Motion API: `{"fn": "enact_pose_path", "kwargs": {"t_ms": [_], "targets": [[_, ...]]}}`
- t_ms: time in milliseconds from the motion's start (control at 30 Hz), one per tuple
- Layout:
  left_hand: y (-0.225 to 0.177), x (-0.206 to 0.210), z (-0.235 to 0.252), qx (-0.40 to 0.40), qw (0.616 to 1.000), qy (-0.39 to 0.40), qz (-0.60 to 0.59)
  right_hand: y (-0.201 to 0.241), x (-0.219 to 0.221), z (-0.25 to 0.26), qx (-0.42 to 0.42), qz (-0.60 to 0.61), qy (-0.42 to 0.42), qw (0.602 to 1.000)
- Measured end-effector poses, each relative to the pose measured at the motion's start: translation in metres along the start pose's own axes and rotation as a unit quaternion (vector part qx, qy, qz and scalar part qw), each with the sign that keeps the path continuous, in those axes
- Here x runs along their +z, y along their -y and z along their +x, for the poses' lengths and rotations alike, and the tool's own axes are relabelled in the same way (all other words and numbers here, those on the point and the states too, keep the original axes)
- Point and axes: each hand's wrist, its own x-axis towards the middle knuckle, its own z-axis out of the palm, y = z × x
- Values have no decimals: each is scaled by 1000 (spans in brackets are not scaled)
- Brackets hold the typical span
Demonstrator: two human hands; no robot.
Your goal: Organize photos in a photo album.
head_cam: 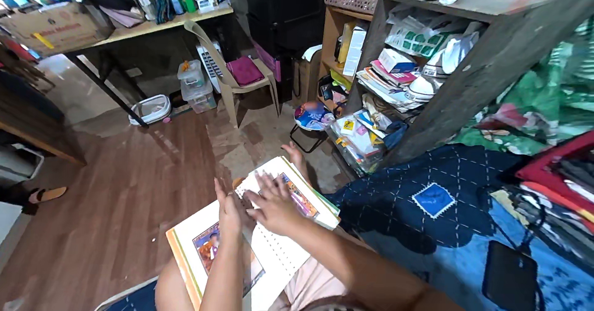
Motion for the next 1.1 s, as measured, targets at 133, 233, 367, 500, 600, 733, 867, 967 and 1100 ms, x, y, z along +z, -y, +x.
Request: {"fn": "enact_pose_path", "kwargs": {"t_ms": [133,233,367,500,600,733,867,967,1100], "targets": [[-11,-8,3,-58,998,34,10,-84,-22,-39,169,28,-61,983],[-43,-17,-1,-63,998,15,0,-124,-34,-66,285,168,-5,943],[-90,-39,-27,-18,1000,3,17,-130,-32,-89,330,385,-15,862],[-97,-50,-66,35,995,51,80,-109,-67,-95,313,518,17,796],[-93,-32,-94,77,982,70,161,-69,-90,-98,207,562,63,798],[-86,7,-115,138,970,33,198,-4,-96,-109,85,426,78,897],[-73,12,-119,159,952,0,262,16,-85,-118,44,278,29,959],[-61,-13,-120,129,959,-6,251,-15,-88,-117,102,308,21,946],[-57,-46,-125,-30,970,-34,238,-66,-84,-114,192,373,-8,908]]}}
